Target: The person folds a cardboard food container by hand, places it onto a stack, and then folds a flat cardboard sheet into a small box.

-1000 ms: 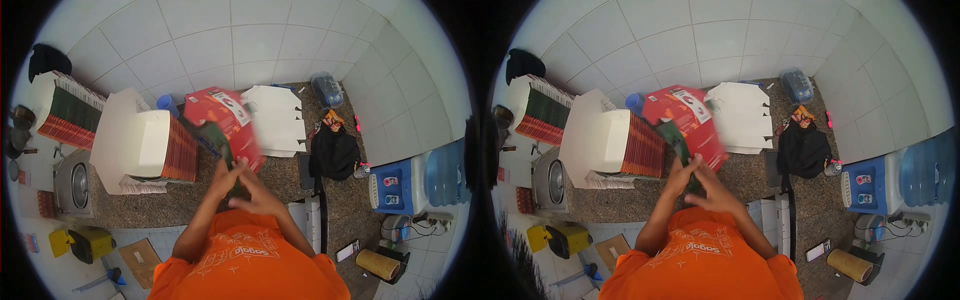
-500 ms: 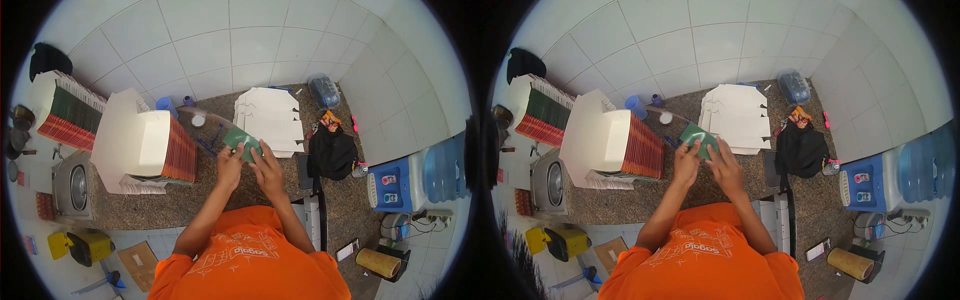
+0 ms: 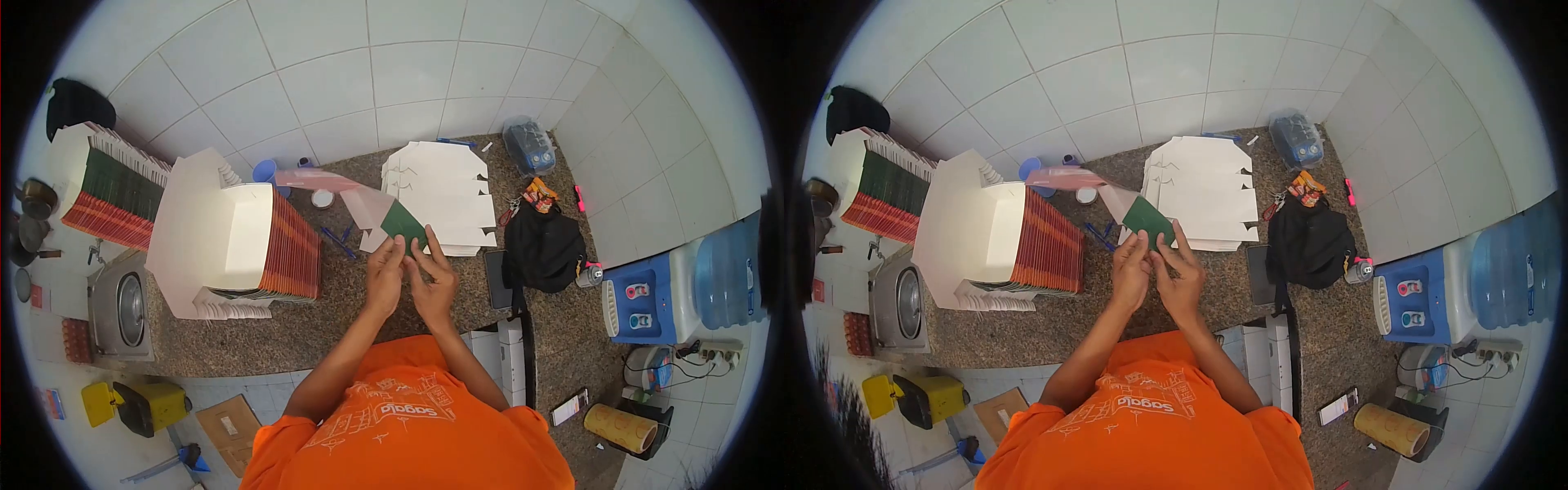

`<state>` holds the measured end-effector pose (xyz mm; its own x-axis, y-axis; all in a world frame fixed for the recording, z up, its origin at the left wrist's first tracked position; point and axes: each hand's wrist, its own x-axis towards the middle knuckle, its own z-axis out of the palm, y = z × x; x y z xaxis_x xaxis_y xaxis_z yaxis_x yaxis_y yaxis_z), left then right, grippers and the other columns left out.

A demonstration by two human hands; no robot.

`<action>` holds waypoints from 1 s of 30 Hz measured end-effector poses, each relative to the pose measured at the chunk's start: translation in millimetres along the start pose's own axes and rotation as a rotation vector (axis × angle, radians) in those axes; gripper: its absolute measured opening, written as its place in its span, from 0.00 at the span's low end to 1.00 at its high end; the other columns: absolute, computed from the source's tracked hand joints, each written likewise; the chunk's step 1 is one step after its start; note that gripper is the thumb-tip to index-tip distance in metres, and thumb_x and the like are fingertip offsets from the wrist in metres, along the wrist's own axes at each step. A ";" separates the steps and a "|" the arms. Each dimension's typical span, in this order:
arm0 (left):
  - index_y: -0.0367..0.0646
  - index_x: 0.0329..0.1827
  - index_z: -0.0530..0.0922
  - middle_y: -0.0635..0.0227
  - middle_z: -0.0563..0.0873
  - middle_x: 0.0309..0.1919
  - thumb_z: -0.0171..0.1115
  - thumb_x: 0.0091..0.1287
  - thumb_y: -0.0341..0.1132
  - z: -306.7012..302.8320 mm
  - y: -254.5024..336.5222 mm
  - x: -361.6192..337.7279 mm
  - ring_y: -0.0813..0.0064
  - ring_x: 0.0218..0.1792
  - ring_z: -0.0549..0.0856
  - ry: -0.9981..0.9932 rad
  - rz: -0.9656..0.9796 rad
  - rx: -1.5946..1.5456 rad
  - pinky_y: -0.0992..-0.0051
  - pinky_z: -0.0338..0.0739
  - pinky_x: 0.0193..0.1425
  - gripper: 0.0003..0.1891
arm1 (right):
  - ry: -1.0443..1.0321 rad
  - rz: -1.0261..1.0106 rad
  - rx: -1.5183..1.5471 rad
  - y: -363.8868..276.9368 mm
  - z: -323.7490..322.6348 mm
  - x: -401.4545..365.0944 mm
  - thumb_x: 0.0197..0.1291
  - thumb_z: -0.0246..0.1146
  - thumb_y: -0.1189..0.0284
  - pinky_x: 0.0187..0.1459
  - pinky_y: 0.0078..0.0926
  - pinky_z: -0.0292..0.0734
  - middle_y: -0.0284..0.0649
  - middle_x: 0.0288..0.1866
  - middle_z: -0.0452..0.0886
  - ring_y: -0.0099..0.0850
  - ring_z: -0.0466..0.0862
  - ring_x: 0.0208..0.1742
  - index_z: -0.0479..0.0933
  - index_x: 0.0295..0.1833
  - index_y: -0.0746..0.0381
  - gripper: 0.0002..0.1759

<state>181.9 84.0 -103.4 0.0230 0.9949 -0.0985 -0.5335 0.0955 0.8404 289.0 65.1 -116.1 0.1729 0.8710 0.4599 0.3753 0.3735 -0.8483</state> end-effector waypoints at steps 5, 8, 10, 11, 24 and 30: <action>0.35 0.57 0.83 0.75 0.86 0.38 0.54 0.84 0.39 -8.8 20.6 -13.0 0.89 0.37 0.79 -0.038 0.123 0.545 0.81 0.74 0.40 0.16 | 0.032 0.223 0.399 -6.9 -18.6 13.4 0.73 0.65 0.69 0.42 0.23 0.83 0.44 0.52 0.80 0.29 0.86 0.41 0.85 0.58 0.66 0.15; 0.32 0.58 0.82 0.70 0.87 0.36 0.55 0.83 0.37 -16.6 27.0 -34.2 0.89 0.36 0.79 -0.135 0.081 0.651 0.79 0.75 0.39 0.16 | 0.064 0.441 0.495 -2.8 -32.6 25.8 0.76 0.63 0.64 0.33 0.22 0.74 0.32 0.37 0.73 0.21 0.74 0.31 0.83 0.60 0.64 0.18; 0.32 0.59 0.82 0.68 0.88 0.37 0.56 0.82 0.37 -22.6 26.4 -39.7 0.88 0.38 0.81 -0.118 0.084 0.635 0.78 0.77 0.41 0.16 | -0.114 0.312 0.122 26.5 -39.0 19.5 0.74 0.65 0.64 0.34 0.21 0.68 0.29 0.36 0.73 0.19 0.72 0.33 0.85 0.59 0.62 0.16; 0.34 0.62 0.79 0.67 0.87 0.36 0.53 0.83 0.36 -25.8 34.7 -43.6 0.85 0.37 0.82 -0.172 0.040 0.734 0.76 0.77 0.42 0.16 | -0.263 0.386 0.192 24.0 -47.3 18.3 0.70 0.70 0.65 0.35 0.19 0.66 0.28 0.35 0.74 0.19 0.70 0.34 0.87 0.58 0.61 0.16; 0.45 0.77 0.63 0.57 0.80 0.28 0.47 0.82 0.32 -38.9 56.7 -48.9 0.62 0.30 0.82 -0.348 -0.032 1.111 0.65 0.74 0.41 0.22 | -0.618 0.586 0.297 -12.7 -47.5 5.3 0.59 0.78 0.67 0.36 0.22 0.69 0.29 0.35 0.71 0.21 0.72 0.35 0.88 0.54 0.61 0.19; 0.45 0.76 0.63 0.49 0.83 0.30 0.49 0.79 0.28 -23.7 86.4 -43.7 0.52 0.33 0.87 -0.368 -0.104 1.164 0.59 0.76 0.41 0.24 | -0.525 0.335 0.287 -13.6 -33.1 -1.7 0.62 0.76 0.69 0.37 0.22 0.68 0.28 0.34 0.70 0.21 0.71 0.35 0.88 0.54 0.61 0.16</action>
<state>114.8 48.0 -39.2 0.3582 0.9129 -0.1958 0.5548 -0.0394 0.8311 313.7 47.9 -96.6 -0.2539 0.9666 0.0340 0.1100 0.0638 -0.9919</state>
